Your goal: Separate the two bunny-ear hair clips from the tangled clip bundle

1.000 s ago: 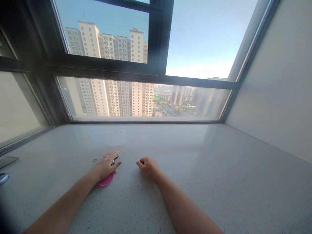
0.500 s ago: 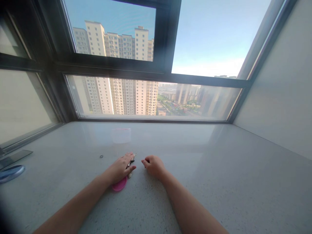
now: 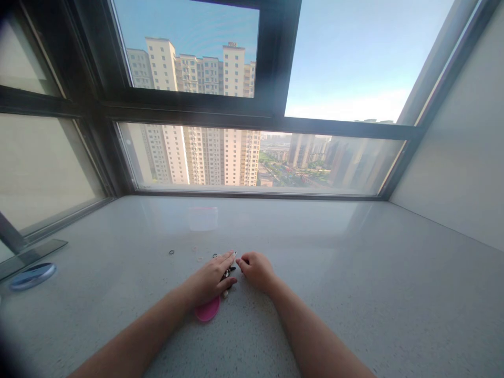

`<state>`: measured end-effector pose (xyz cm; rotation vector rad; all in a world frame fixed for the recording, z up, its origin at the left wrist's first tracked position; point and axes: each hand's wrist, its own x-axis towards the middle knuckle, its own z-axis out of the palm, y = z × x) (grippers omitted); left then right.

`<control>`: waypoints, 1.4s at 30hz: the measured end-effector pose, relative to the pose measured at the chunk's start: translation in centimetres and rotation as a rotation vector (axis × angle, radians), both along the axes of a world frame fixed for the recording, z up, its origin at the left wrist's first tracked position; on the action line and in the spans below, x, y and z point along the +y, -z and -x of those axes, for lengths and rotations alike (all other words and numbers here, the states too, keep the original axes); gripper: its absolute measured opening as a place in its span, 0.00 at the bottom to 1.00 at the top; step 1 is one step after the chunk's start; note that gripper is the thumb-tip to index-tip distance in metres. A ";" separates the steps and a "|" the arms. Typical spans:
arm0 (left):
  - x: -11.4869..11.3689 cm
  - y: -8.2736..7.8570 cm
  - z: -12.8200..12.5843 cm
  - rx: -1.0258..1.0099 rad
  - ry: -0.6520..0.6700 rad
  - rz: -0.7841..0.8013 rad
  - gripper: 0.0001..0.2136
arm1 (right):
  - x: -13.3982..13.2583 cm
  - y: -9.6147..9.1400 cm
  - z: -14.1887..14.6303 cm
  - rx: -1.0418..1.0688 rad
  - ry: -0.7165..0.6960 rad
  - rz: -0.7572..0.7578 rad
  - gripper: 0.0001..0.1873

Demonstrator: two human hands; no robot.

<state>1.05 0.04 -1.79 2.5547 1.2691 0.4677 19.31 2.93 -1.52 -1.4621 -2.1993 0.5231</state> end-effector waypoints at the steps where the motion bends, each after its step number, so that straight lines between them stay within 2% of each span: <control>1: 0.0 0.0 0.0 -0.010 0.000 -0.010 0.30 | 0.0 0.0 0.0 0.002 0.000 0.000 0.21; 5: 0.1 -0.5 0.3 -0.051 -0.023 -0.092 0.27 | 0.1 0.1 0.0 0.010 -0.003 0.005 0.21; 8: 0.8 -1.3 1.8 -0.054 -0.120 -0.179 0.25 | 0.1 0.1 0.0 0.016 -0.009 0.013 0.21; 10: 1.7 -1.5 3.6 -0.017 -0.284 -0.196 0.25 | 0.0 0.1 -0.1 0.018 -0.009 0.017 0.21; 12: 2.6 -1.4 5.9 0.061 -0.594 -0.116 0.26 | 0.0 0.1 -0.1 0.017 -0.009 0.018 0.21; 13: 3.0 -1.2 6.9 0.073 -0.695 -0.091 0.27 | 0.0 0.2 -0.1 0.017 -0.010 0.018 0.20; 15: 3.7 -0.6 8.5 0.090 -0.823 -0.038 0.31 | 0.0 0.2 -0.1 0.016 -0.011 0.017 0.20; 17: 4.0 0.1 9.2 0.102 -0.870 -0.001 0.35 | 0.1 0.2 -0.2 0.015 -0.010 0.014 0.20; 22: 3.9 0.9 7.7 0.106 -0.781 0.019 0.40 | 0.1 0.2 -0.2 0.011 -0.003 0.007 0.20; 26: 3.5 0.7 6.4 0.090 -0.630 0.034 0.39 | 0.1 0.1 -0.2 0.012 0.001 0.004 0.20; 30: 3.3 0.3 5.8 0.055 -0.548 0.028 0.39 | 0.0 0.0 -0.2 0.013 0.004 0.007 0.20; 34: 2.7 0.0 4.5 0.015 -0.433 0.010 0.35 | 0.0 -0.1 -0.1 0.011 0.004 0.012 0.20; 39: 1.6 -0.7 2.6 -0.037 -0.149 -0.056 0.32 | 0.0 -0.1 -0.1 0.011 -0.004 0.016 0.20; 41: 1.4 -0.9 2.6 -0.009 -0.146 -0.097 0.32 | -0.1 -0.2 -0.2 0.011 -0.007 0.015 0.20; 42: 1.5 -0.9 2.7 0.020 -0.197 -0.114 0.33 | -0.1 -0.2 -0.2 0.010 -0.007 0.015 0.21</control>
